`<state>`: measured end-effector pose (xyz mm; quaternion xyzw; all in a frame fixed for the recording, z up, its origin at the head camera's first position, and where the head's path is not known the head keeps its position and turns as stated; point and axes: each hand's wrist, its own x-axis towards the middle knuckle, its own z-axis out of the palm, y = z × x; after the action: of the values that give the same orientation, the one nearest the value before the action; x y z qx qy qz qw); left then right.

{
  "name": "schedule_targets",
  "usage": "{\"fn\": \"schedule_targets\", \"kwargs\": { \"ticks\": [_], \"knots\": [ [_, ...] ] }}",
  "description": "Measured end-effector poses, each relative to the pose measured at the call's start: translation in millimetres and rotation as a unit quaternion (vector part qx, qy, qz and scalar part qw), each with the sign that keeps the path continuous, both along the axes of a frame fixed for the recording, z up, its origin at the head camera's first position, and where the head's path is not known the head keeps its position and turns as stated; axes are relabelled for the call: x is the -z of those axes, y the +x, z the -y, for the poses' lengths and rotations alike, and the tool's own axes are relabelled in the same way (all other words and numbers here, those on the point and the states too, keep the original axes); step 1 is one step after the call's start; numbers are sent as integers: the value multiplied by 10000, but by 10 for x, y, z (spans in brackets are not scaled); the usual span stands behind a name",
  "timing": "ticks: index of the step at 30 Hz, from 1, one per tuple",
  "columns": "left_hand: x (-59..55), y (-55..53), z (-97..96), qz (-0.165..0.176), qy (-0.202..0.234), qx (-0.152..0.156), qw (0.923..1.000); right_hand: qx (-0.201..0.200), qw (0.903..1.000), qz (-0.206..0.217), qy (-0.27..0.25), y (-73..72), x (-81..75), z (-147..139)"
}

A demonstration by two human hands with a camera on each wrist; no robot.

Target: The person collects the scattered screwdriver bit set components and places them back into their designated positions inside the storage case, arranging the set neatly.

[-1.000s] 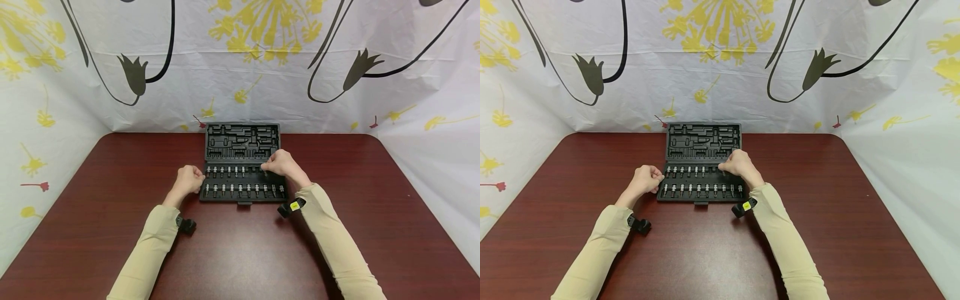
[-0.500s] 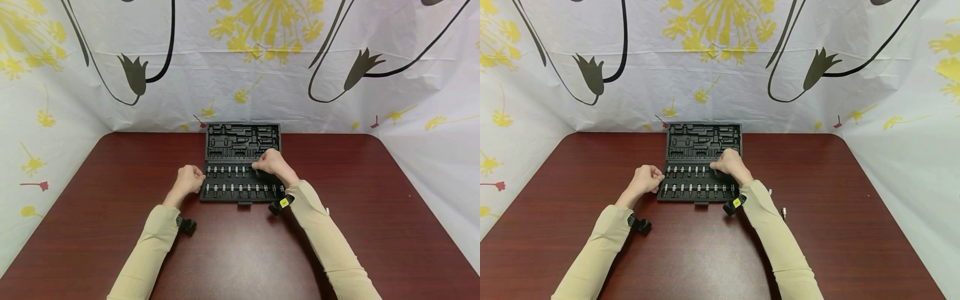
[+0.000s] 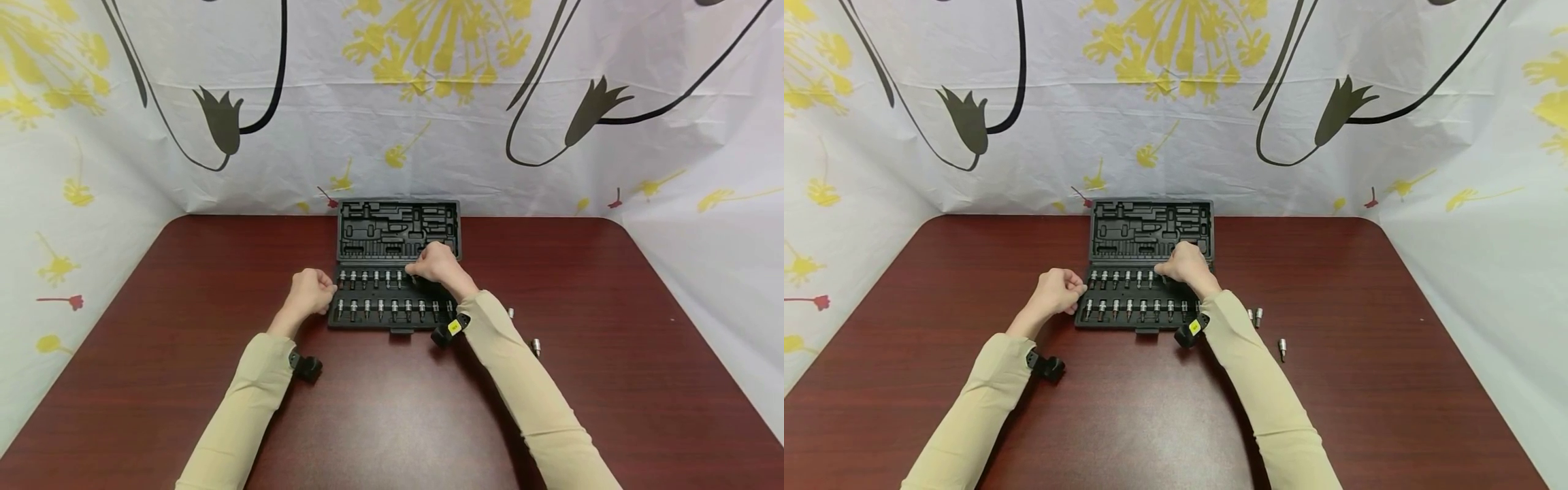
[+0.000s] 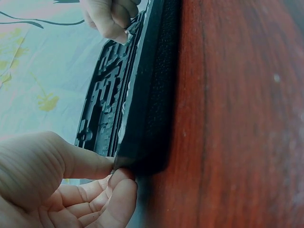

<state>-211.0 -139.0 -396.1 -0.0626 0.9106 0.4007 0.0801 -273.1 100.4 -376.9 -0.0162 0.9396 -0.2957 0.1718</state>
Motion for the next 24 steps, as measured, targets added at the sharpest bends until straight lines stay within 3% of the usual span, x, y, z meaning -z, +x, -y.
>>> {"fn": "schedule_targets", "kwargs": {
  "ticks": [10,16,24],
  "knots": [
    [-7,-4,-8,45,26,28,10000,-335,9987,-204,327,-18,29,52],
    [-10,-5,-4,28,37,5,10000,-311,9963,-113,798,-24,-27,105],
    [1,-6,0,71,19,-4,10000,-361,9954,-125,881,-12,-77,101]
  ]
}}
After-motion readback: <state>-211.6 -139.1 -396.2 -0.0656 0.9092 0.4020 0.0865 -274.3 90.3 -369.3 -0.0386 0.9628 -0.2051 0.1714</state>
